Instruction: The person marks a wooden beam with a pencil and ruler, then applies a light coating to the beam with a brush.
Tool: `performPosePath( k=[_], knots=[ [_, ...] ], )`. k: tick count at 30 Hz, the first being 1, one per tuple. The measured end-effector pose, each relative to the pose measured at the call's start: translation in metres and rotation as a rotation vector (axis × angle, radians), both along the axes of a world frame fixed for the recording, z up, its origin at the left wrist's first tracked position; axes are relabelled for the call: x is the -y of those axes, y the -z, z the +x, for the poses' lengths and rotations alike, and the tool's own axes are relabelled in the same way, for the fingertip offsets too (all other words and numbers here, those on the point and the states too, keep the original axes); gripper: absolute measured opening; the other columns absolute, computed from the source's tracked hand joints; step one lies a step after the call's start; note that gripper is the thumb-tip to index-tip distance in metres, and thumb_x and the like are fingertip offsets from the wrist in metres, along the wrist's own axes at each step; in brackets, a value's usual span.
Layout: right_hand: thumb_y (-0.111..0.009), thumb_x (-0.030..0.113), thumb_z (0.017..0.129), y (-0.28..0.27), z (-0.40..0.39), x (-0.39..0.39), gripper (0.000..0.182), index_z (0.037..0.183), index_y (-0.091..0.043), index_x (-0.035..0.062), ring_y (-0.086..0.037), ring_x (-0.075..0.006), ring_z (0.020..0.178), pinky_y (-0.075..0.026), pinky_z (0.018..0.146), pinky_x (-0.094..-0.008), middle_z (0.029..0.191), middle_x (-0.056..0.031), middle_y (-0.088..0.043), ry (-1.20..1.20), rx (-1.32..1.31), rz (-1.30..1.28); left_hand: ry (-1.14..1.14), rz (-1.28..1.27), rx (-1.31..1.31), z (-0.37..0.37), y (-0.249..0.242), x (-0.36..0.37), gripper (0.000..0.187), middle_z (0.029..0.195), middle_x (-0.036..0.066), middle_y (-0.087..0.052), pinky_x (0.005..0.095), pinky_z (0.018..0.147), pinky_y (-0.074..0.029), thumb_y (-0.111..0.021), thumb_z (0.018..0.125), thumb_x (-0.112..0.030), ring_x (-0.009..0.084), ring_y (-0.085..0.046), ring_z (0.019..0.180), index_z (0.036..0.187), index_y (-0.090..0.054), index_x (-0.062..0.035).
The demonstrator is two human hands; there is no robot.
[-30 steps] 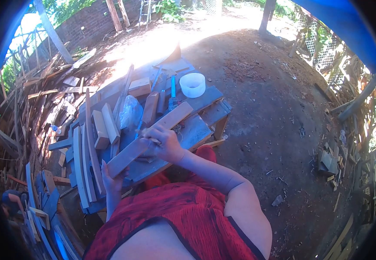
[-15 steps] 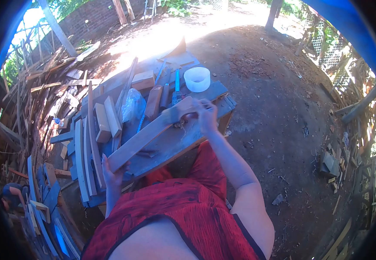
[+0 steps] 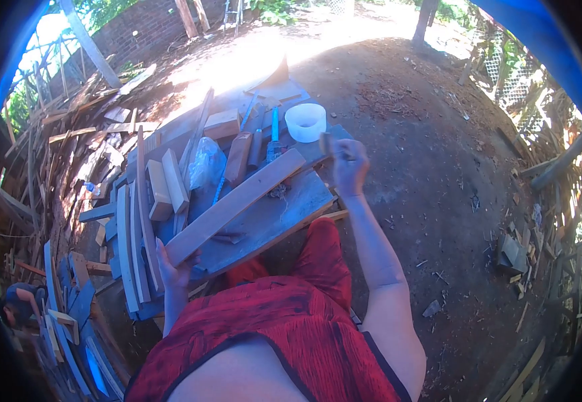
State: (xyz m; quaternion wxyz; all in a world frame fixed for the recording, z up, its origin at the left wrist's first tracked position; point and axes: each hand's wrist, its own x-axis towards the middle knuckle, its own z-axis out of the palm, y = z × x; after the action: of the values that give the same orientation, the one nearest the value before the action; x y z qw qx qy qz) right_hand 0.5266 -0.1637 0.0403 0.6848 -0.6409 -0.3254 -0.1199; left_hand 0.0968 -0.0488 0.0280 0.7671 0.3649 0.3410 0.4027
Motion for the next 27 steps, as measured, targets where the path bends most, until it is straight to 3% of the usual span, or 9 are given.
performPosePath(
  k=[3, 5, 12, 14, 18, 20, 22, 27],
  knots=[
    [-0.070, 0.009, 0.082, -0.019, -0.049, -0.010, 0.008, 0.084, -0.063, 0.0038, -0.062, -0.0174, 0.077, -0.048, 0.064, -0.0315, 0.081, -0.0067, -0.061, -0.106, 0.321, -0.142, -0.015, 0.003, -0.007, 0.001, -0.002, 0.000, 0.080, 0.097, 0.019, -0.066, 0.0364, 0.057, -0.055, -0.028, 0.091, -0.068, 0.0292, -0.067, 0.075, 0.121, -0.052, 0.0022],
    [-0.068, 0.011, 0.080, -0.027, -0.087, -0.015, 0.008, 0.086, -0.064, 0.0075, -0.063, -0.0299, 0.071, -0.052, 0.066, -0.0368, 0.084, -0.0107, -0.061, -0.204, 0.408, -0.182, -0.025, 0.011, -0.003, 0.001, -0.002, 0.000, 0.083, 0.096, 0.019, -0.066, 0.0366, 0.056, -0.055, -0.026, 0.090, -0.070, 0.0295, -0.067, 0.074, 0.121, -0.052, 0.0021],
    [-0.070, 0.009, 0.079, -0.049, -0.197, -0.021, 0.013, 0.089, -0.063, 0.0058, -0.064, -0.0280, 0.077, -0.052, 0.067, -0.0363, 0.086, -0.0110, -0.062, -0.610, 0.389, -0.128, -0.024, -0.028, 0.017, 0.000, 0.001, -0.002, 0.089, 0.097, 0.019, -0.066, 0.0369, 0.055, -0.056, -0.022, 0.087, -0.074, 0.0301, -0.068, 0.072, 0.125, -0.049, 0.0014],
    [-0.070, 0.010, 0.081, -0.051, -0.218, -0.026, 0.014, 0.091, -0.063, 0.0047, -0.064, -0.0223, 0.077, -0.050, 0.066, -0.0321, 0.084, -0.0095, -0.061, -0.804, 0.263, 0.009, -0.025, -0.027, 0.018, -0.001, 0.005, -0.004, 0.088, 0.097, 0.019, -0.066, 0.0370, 0.055, -0.056, -0.022, 0.088, -0.074, 0.0301, -0.068, 0.072, 0.125, -0.049, 0.0011],
    [-0.068, 0.014, 0.086, -0.051, -0.245, -0.031, 0.013, 0.092, -0.062, 0.0042, -0.061, -0.0142, 0.078, -0.048, 0.066, -0.0281, 0.083, -0.0063, -0.060, -1.025, 0.035, 0.006, -0.012, -0.026, 0.057, -0.005, 0.011, -0.004, 0.084, 0.105, 0.018, -0.063, 0.0396, 0.056, -0.056, -0.026, 0.088, -0.072, 0.0297, -0.067, 0.078, 0.126, -0.049, -0.0007],
    [-0.062, 0.017, 0.092, -0.048, -0.253, -0.032, 0.014, 0.093, -0.062, 0.0037, -0.057, -0.0093, 0.079, -0.046, 0.066, -0.0263, 0.082, -0.0031, -0.058, -1.208, -0.303, 0.014, -0.040, -0.039, 0.077, -0.005, 0.011, -0.004, 0.083, 0.108, 0.017, -0.062, 0.0405, 0.057, -0.056, -0.028, 0.088, -0.072, 0.0296, -0.066, 0.083, 0.125, -0.050, -0.0014],
    [-0.061, 0.019, 0.093, -0.050, -0.253, -0.028, 0.015, 0.094, -0.062, 0.0033, -0.058, -0.0088, 0.080, -0.047, 0.067, -0.0258, 0.083, -0.0023, -0.059, -1.252, -0.406, 0.006, -0.023, -0.081, 0.095, -0.006, 0.012, -0.005, 0.079, 0.104, 0.012, -0.063, 0.0391, 0.057, -0.055, -0.024, 0.088, -0.072, 0.0269, -0.064, 0.087, 0.122, -0.052, -0.0064],
    [-0.060, 0.019, 0.093, -0.032, -0.233, -0.023, 0.018, 0.094, -0.061, 0.0013, -0.060, -0.0095, 0.077, -0.051, 0.067, -0.0245, 0.087, -0.0015, -0.060, -1.281, -0.665, -0.016, -0.129, -0.137, 0.042, 0.002, 0.005, -0.003, 0.080, 0.109, 0.016, -0.061, 0.0410, 0.059, -0.055, -0.026, 0.089, -0.070, 0.0291, -0.063, 0.091, 0.125, -0.050, -0.0031]
  ],
)
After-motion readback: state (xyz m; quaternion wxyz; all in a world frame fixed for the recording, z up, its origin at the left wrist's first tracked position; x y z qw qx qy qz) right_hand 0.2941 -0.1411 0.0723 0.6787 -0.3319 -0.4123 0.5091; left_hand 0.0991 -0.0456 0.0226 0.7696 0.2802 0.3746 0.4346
